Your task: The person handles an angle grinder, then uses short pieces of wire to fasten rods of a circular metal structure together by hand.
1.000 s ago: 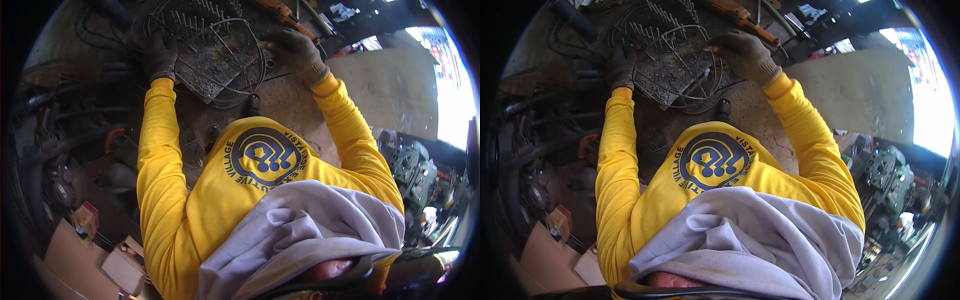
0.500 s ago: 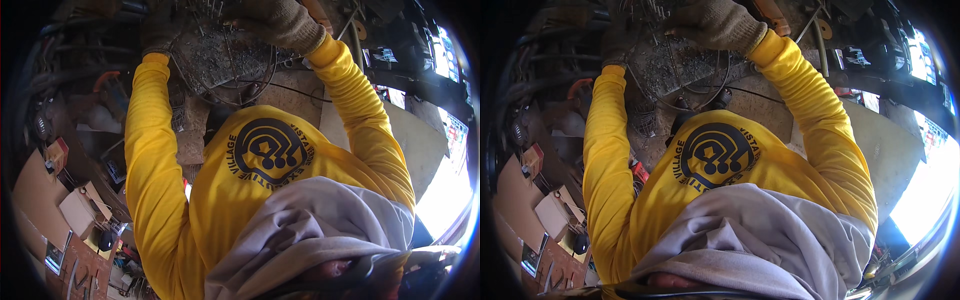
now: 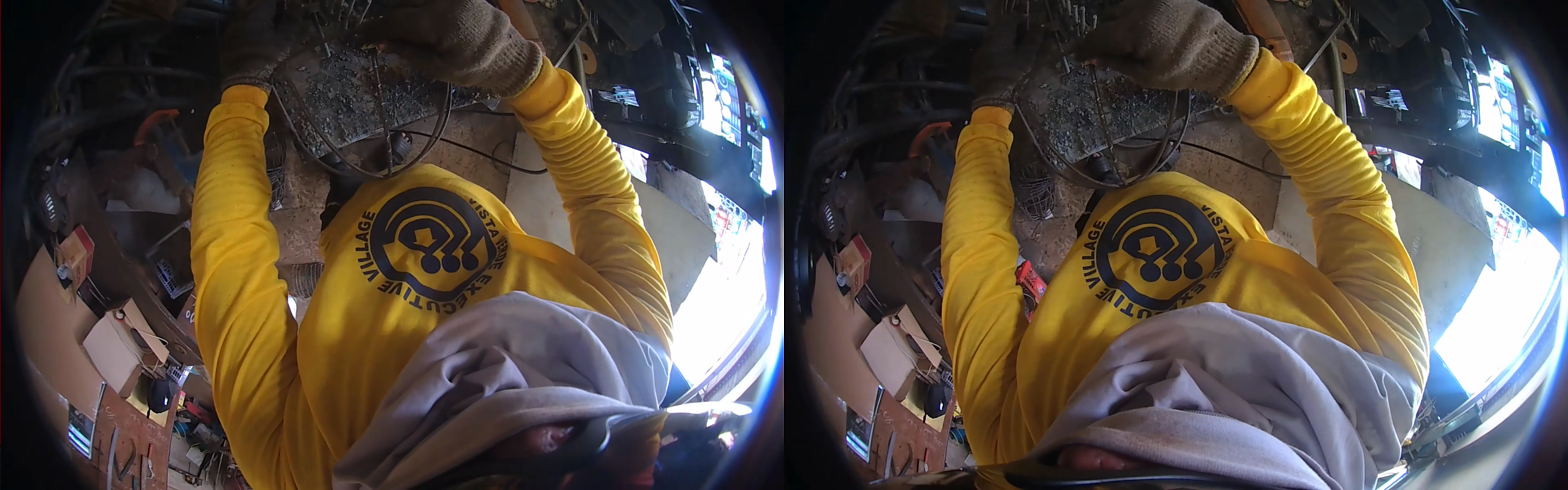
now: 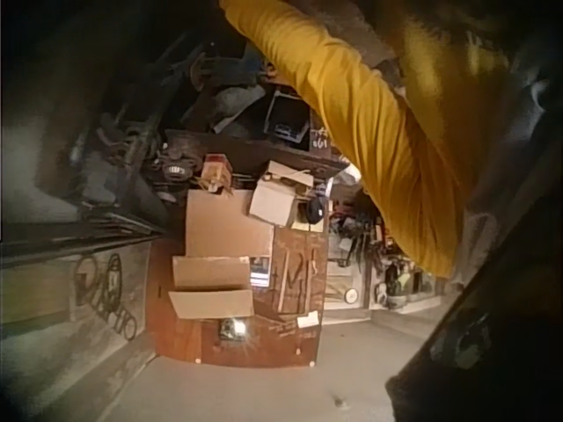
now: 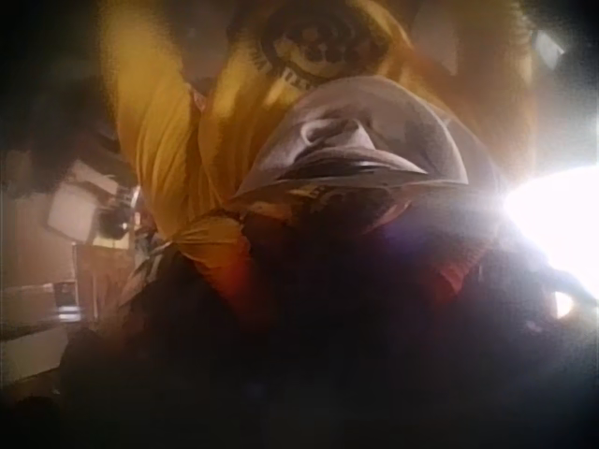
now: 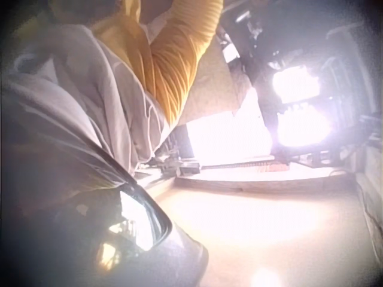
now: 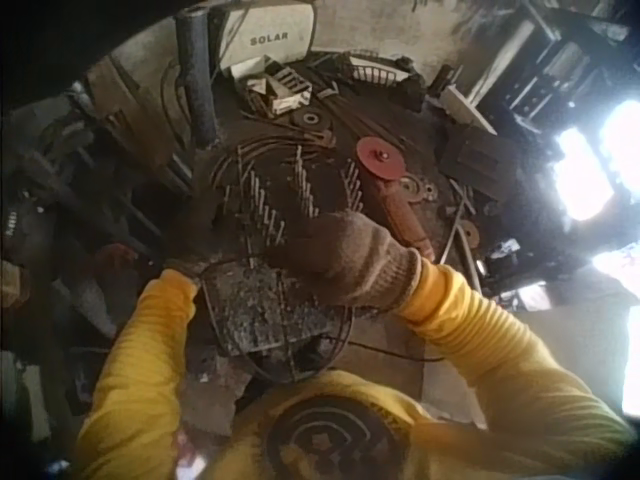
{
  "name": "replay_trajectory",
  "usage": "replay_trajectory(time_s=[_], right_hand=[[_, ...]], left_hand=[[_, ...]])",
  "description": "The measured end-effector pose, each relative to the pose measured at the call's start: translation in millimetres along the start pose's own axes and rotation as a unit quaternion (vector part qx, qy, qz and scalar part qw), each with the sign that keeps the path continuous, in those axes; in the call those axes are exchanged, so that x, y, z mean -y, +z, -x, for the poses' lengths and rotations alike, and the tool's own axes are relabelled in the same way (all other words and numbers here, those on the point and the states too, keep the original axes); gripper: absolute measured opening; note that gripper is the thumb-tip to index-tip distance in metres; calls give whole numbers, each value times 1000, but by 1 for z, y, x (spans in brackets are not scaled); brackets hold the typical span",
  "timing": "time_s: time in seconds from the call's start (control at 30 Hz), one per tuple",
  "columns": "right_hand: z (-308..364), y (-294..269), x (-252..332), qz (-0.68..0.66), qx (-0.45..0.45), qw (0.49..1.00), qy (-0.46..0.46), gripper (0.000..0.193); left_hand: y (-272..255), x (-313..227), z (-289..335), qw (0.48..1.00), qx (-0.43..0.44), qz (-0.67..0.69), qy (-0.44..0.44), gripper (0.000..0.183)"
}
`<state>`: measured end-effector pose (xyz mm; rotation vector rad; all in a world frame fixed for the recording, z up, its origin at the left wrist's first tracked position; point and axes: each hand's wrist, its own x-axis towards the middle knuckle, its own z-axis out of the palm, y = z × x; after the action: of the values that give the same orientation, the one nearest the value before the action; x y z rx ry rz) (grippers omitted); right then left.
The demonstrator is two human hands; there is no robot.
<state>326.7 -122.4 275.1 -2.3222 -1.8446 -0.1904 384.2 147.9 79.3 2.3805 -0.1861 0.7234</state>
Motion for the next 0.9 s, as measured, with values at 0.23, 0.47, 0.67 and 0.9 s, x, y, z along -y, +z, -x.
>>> replay_trajectory(time_s=[0.23, 0.47, 0.67, 0.9], right_hand=[[8, -7, -19, -9, -3, 1000, 2, 39], [-1, -1, -29, -56, 12, 998, -13, 36], [-5, 0, -27, -14, 28, 999, -24, 37], [2, -10, -36, -49, 22, 999, 0, 37]], left_hand=[[4, -4, -1, 1000, -17, 0, 14, 40], [6, -5, -9, 999, -24, 8, 21, 38], [6, -7, -10, 999, -28, 11, 25, 35], [7, -11, -10, 999, -35, 14, 28, 33]])
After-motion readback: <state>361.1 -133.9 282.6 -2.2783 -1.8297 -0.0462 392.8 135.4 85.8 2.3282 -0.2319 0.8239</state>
